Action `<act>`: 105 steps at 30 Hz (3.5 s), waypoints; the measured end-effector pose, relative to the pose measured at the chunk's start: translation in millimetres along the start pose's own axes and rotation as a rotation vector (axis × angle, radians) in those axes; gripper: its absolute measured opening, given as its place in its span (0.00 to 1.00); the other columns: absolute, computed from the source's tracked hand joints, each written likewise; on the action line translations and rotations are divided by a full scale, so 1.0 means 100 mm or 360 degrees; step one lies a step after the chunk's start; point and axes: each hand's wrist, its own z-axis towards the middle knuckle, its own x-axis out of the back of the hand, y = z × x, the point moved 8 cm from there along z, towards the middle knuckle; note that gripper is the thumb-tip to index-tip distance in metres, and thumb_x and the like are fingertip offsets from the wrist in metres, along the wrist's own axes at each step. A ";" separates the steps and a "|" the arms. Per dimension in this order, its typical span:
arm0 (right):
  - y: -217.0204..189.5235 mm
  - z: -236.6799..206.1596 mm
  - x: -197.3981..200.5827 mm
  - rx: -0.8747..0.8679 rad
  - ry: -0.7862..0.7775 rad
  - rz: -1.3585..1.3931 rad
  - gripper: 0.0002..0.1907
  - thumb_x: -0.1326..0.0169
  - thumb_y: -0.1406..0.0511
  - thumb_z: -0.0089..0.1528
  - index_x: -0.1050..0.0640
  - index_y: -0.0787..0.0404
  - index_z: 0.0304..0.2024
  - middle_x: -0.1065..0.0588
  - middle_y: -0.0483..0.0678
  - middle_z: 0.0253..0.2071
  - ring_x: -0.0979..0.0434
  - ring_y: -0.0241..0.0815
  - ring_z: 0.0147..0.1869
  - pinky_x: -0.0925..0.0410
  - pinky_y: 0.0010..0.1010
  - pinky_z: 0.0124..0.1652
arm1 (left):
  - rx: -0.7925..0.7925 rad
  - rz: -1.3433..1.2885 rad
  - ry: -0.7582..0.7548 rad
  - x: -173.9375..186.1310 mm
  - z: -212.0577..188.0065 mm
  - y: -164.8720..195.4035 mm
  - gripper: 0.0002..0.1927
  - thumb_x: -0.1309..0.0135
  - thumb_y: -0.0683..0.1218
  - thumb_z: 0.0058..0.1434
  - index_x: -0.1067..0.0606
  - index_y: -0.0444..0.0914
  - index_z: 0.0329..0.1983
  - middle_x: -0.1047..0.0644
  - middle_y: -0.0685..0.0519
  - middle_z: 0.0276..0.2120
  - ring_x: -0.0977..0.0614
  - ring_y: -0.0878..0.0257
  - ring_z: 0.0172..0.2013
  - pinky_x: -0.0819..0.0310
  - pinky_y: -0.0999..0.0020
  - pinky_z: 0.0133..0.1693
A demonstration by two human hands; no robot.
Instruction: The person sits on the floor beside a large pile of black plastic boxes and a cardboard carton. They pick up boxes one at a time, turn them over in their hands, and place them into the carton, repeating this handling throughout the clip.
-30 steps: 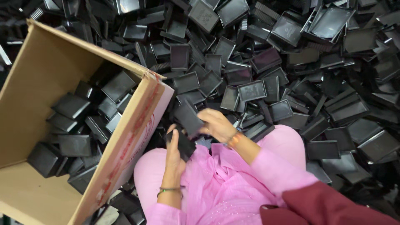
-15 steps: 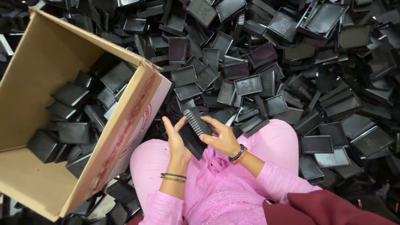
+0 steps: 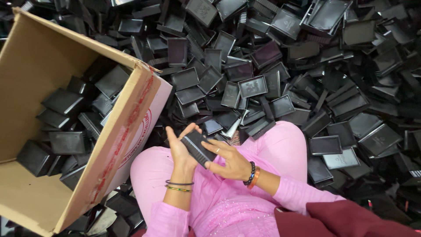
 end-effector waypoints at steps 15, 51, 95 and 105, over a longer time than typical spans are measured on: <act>1.31 0.80 0.10 0.0050 0.0312 -0.0513 0.20 0.37 0.62 0.61 0.25 0.63 0.52 0.26 0.54 0.43 0.24 0.55 0.45 0.30 0.41 0.44 | -0.2844 0.1638 0.0562 -0.57 -1.87 2.08 0.28 0.63 0.61 0.80 0.36 0.29 0.46 0.32 0.44 0.46 0.30 0.53 0.46 0.36 0.57 0.54; 0.70 0.08 0.23 -0.0553 0.0561 0.0765 0.34 0.33 0.61 0.60 0.35 0.60 0.62 0.31 0.49 0.53 0.26 0.38 0.54 0.29 0.36 0.53 | 0.0122 0.0139 -0.0315 0.22 0.37 -0.18 0.15 0.43 0.44 0.59 0.22 0.33 0.48 0.18 0.46 0.43 0.15 0.54 0.43 0.20 0.58 0.48; 2.25 0.77 0.13 -0.0686 0.0422 -0.0675 0.12 0.45 0.60 0.63 0.20 0.63 0.34 0.22 0.60 0.38 0.20 0.62 0.45 0.28 0.48 0.45 | -0.1270 0.1476 -0.0082 -0.36 -0.46 0.61 0.36 0.36 0.43 0.62 0.42 0.36 0.68 0.37 0.46 0.65 0.35 0.56 0.65 0.42 0.60 0.65; 1.79 0.52 -0.14 -0.0061 0.0095 -0.1139 0.21 0.43 0.69 0.46 0.22 0.65 0.43 0.24 0.54 0.39 0.24 0.54 0.43 0.37 0.44 0.40 | -0.0197 -0.0062 -0.0086 0.23 0.24 0.20 0.28 0.42 0.42 0.61 0.34 0.47 0.64 0.21 0.49 0.36 0.18 0.57 0.37 0.20 0.62 0.41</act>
